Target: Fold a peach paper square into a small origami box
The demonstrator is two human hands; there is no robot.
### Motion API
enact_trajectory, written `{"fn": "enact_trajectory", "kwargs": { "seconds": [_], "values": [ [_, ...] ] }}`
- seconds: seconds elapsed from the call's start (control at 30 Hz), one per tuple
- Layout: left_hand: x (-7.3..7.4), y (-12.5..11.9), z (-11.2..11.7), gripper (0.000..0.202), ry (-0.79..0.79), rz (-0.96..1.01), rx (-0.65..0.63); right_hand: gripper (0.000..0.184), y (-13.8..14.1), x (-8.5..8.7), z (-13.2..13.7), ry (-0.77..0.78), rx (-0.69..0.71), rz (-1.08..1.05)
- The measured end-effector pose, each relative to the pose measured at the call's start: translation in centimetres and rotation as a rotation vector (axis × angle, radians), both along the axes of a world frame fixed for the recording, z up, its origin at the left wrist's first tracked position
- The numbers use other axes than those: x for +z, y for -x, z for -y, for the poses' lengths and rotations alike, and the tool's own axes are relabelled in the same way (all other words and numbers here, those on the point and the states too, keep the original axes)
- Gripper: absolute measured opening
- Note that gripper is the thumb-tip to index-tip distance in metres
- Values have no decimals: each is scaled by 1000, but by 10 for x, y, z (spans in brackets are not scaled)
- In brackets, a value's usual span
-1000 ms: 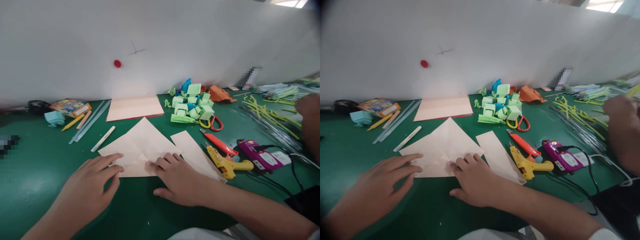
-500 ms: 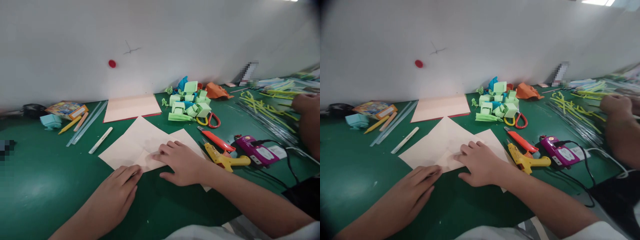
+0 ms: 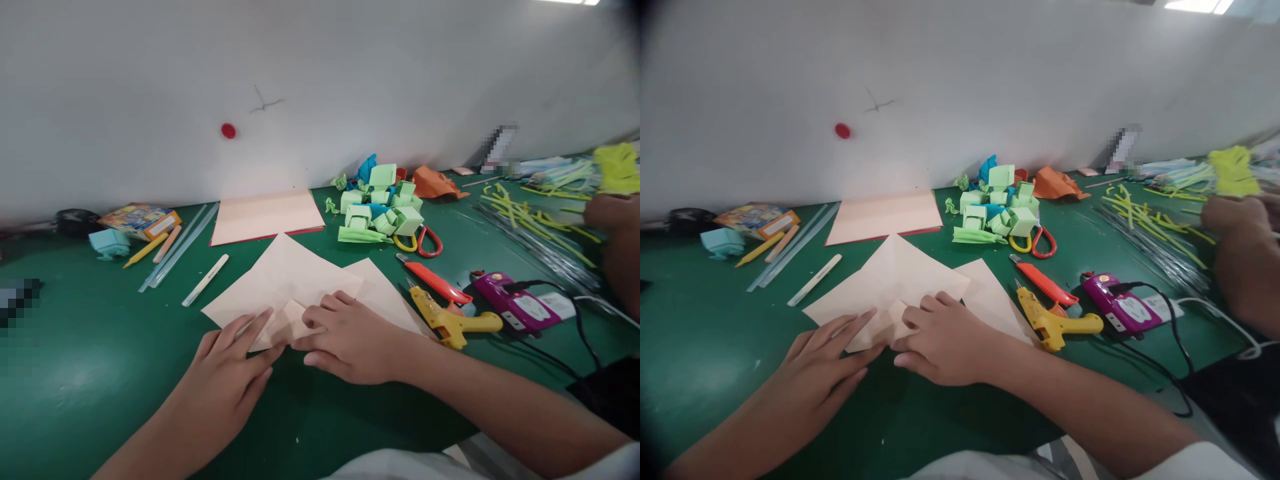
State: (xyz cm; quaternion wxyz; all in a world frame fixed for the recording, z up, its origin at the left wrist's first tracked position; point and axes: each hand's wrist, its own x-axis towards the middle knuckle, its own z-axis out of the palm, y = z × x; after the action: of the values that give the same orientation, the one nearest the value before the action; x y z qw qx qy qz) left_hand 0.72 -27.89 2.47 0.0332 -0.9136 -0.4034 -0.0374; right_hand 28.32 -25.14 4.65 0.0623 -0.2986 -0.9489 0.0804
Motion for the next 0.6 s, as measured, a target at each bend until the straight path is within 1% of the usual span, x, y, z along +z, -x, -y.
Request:
{"fn": "enact_trajectory", "kwargs": {
  "seconds": [0.13,0.37,0.47,0.6],
  "values": [
    [-4,2,-1,48,11,7,47,42,1,0,-2,10,-1,10],
    [-7,5,-7,42,98,26,126,43,-7,3,-11,9,-47,-25],
    [-7,5,-10,41,130,45,144,38,-11,7,-14,47,-80,-44],
    [-6,4,-11,42,168,36,165,33,-16,13,-18,137,-109,-53]
  ]
}}
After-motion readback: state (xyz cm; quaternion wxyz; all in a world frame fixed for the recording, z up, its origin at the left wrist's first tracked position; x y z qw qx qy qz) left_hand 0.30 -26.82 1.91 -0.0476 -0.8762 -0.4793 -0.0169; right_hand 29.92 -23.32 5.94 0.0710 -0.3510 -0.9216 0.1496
